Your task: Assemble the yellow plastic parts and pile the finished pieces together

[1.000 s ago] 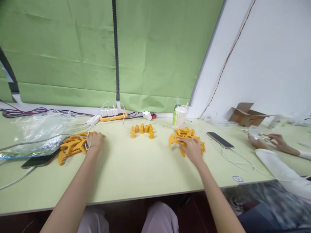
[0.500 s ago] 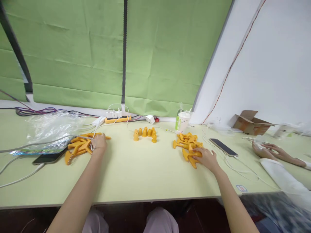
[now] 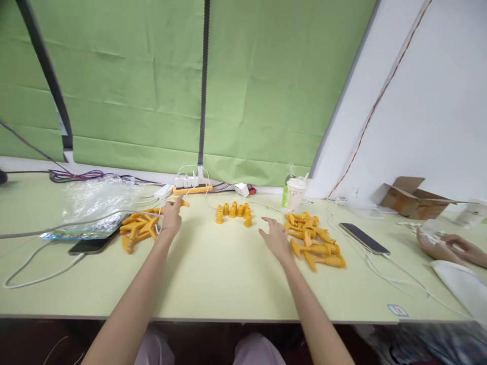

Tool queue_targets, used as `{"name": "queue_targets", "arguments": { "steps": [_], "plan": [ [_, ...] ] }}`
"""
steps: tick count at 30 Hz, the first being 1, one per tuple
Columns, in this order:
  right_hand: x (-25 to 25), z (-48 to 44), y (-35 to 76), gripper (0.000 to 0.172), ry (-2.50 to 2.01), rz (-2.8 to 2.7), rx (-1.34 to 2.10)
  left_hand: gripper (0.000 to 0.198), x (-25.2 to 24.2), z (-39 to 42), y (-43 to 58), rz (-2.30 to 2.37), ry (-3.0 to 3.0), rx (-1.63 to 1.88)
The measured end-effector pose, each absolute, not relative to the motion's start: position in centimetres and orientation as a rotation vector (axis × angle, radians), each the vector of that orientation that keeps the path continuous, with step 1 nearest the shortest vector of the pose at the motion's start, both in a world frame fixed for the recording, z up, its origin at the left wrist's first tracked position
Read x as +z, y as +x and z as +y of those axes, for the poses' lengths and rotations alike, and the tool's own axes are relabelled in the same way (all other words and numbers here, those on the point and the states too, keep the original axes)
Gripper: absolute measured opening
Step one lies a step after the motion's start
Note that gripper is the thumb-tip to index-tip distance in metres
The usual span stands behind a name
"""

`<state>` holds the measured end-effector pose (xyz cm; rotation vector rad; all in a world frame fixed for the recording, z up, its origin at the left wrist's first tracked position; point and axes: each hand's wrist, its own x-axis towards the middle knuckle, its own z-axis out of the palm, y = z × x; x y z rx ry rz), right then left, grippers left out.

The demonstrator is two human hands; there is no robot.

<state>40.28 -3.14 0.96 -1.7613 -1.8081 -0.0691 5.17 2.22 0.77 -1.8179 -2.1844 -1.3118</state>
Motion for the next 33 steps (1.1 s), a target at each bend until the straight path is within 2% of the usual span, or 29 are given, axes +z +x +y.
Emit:
{"name": "queue_targets", "arguments": {
  "steps": [2,5,8,11,13,16,20,25,30,33],
  "plan": [
    [-0.1,-0.8,36.8,0.04,-1.882,-1.648,0.029,0.061,1.3,2.4,5.5,-2.054,-1.819,-1.633],
    [-1.6,1.7,34.0,0.036,-1.944,-1.516,0.037,0.043,1.9,2.6,5.8,-1.873,-1.814,-2.017],
    [-2.7,2.7,33.3,0.032,-1.956,-1.469,-0.015,0.03,2.2,2.4,6.0,-1.809,-1.747,-2.242],
    [-2.8,2.4,33.1,0.028,-1.923,-1.468,-0.001,0.03,2.5,1.9,6.2,-1.919,-1.706,-2.368],
    [-2.5,2.0,32.6,0.03,-1.812,-1.484,0.036,0.03,2.7,1.4,6.4,-2.059,-1.696,-2.289],
    [-2.0,1.2,31.1,0.035,-1.494,-1.6,0.085,0.026,3.0,0.7,6.8,-2.224,-1.607,-1.952],
    [-1.7,0.5,29.4,0.034,-1.173,-1.848,0.048,0.034,3.0,0.4,7.3,-2.224,-1.437,-1.715],
    [-1.7,0.8,29.5,0.037,-1.149,-1.869,0.038,0.038,2.1,0.9,8.2,-2.105,-1.7,-1.739],
    [-1.3,1.7,30.8,0.037,-1.066,-1.649,0.373,0.035,0.7,1.4,9.2,-2.108,-1.956,-1.489],
    [-0.9,1.9,31.4,0.03,-1.06,-1.603,0.516,0.035,0.1,1.6,9.4,-2.137,-2.024,-1.352]
  ]
}}
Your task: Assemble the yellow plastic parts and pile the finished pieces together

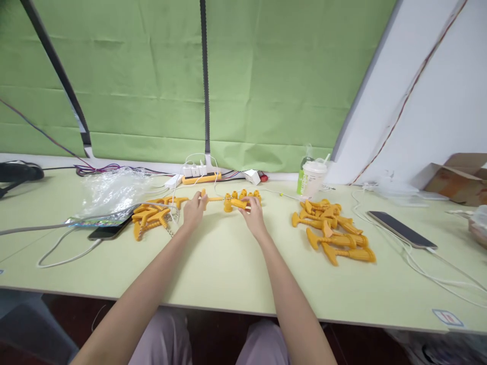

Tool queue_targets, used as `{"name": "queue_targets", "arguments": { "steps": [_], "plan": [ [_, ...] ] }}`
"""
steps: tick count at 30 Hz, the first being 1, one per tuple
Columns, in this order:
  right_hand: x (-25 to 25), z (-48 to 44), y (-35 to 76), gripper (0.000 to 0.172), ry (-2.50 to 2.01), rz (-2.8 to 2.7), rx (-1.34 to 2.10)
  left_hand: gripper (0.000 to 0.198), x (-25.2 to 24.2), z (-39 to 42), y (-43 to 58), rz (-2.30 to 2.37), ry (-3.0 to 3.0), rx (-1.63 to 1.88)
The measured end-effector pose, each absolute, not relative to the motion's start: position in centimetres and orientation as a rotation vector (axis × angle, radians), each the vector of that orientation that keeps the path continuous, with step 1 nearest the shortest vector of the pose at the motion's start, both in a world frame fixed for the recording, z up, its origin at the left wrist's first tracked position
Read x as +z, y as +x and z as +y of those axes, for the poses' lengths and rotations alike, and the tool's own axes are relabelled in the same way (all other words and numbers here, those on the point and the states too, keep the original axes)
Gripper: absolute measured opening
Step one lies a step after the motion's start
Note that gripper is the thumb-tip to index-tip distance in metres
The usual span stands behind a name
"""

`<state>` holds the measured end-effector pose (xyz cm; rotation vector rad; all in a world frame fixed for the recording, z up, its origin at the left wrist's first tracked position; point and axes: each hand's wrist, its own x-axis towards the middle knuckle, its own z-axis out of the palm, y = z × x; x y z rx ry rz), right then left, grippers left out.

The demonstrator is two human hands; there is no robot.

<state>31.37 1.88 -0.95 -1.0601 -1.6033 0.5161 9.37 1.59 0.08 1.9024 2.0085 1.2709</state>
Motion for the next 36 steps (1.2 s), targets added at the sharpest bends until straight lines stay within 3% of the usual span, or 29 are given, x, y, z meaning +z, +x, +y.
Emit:
{"name": "queue_targets", "arguments": {
  "steps": [20,31,36],
  "plan": [
    [-1.1,2.8,32.6,0.048,-1.067,-1.424,0.707,0.036,-1.4,2.2,9.9,1.912,1.91,1.187],
    [-1.6,2.4,31.8,0.045,-1.078,-1.514,0.788,0.037,-1.8,2.3,10.3,1.887,2.078,0.996],
    [-2.1,2.3,29.9,0.045,-1.186,-1.294,0.787,0.038,-1.5,2.5,10.8,1.964,2.042,0.957]
  ]
}}
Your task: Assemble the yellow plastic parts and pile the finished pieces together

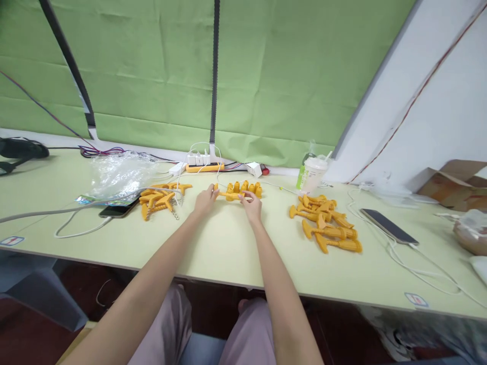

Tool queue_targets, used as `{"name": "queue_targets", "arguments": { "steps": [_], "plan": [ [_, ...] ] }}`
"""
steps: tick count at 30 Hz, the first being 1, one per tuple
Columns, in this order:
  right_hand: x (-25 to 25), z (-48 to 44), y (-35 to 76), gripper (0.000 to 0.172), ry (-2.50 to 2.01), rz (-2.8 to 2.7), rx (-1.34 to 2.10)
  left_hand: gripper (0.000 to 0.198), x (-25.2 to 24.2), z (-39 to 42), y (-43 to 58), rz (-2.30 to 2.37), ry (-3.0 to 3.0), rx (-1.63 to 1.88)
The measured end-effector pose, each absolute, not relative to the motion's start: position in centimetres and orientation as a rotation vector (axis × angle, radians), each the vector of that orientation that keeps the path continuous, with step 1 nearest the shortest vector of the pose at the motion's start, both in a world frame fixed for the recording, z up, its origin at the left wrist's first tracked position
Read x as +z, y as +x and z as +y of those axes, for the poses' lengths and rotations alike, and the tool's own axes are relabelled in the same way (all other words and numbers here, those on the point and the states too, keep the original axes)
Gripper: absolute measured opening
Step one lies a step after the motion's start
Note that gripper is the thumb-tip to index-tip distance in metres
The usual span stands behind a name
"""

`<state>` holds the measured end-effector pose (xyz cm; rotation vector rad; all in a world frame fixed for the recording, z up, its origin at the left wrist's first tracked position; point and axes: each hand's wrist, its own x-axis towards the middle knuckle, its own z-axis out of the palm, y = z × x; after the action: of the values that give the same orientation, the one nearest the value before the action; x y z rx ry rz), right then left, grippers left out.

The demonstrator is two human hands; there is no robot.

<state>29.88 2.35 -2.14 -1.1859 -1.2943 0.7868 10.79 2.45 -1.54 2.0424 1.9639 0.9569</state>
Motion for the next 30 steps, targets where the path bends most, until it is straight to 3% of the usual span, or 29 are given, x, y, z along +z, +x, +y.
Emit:
{"name": "queue_targets", "arguments": {
  "steps": [10,18,24,30],
  "plan": [
    [-2.8,2.6,31.0,0.055,-0.97,-1.328,1.117,0.039,-2.2,2.9,10.6,1.92,2.026,1.035],
    [-2.5,3.4,32.3,0.045,-1.215,-1.39,0.971,0.033,-1.6,2.7,10.8,1.812,2.064,1.074],
    [-2.6,3.0,32.2,0.051,-1.229,-1.513,0.887,0.032,-1.7,2.5,10.7,1.763,2.05,1.138],
    [-2.7,2.8,32.7,0.069,-1.37,-1.512,0.854,0.03,-1.3,2.3,11.4,1.675,1.999,1.199]
  ]
}}
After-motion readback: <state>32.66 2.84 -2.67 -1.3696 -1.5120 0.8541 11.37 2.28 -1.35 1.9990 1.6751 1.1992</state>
